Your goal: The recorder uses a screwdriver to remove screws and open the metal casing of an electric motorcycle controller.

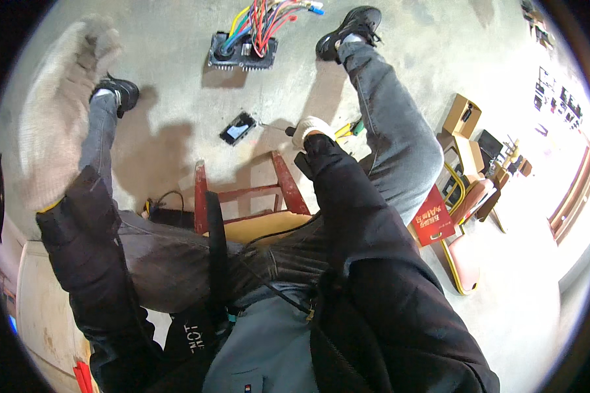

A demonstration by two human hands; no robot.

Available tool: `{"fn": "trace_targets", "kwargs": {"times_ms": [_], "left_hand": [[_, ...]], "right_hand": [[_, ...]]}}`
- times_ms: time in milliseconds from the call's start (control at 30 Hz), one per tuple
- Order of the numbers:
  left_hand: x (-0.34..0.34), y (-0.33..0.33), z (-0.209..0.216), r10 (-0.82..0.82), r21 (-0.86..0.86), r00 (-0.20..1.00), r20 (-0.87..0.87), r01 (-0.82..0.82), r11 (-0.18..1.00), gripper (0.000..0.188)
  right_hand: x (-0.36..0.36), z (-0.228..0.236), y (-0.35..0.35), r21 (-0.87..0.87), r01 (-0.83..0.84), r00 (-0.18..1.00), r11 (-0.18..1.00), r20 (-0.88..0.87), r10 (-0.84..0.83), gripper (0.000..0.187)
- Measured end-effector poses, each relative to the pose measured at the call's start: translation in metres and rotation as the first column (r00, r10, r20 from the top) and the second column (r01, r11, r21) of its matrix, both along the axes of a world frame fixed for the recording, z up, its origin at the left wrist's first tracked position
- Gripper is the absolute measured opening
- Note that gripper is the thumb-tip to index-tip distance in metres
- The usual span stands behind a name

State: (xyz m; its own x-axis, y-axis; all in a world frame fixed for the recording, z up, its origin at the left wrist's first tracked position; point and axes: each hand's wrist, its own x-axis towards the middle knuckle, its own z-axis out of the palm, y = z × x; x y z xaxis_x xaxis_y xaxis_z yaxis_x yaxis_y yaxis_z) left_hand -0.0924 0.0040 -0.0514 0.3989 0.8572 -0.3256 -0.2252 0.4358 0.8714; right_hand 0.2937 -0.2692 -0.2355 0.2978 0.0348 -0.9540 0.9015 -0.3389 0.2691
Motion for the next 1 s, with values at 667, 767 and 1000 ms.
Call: {"fn": "trace_targets", "kwargs": {"times_ms": [667, 767, 1000], "left_hand": [[0.038, -0.046, -0.001, -0.314, -0.307, 0.891, -0.329, 0.214, 0.927, 0.022], [0.047, -0.053, 0.006, -0.333, -0.381, 0.933, -0.138, 0.26, 0.887, 0.028], [0.058, -0.057, 0.02, -0.277, -0.45, 0.951, 0.14, 0.31, 0.837, 0.043]], "right_hand": [[-0.056, 0.305, 0.111, 0.627, 0.309, 0.87, 0.715, -0.491, 0.055, 0.045], [-0.051, 0.33, 0.101, 0.593, 0.469, 0.828, 0.654, -0.554, -0.091, 0.048], [-0.059, 0.36, 0.097, 0.517, 0.619, 0.762, 0.592, -0.577, -0.293, 0.048]]}}
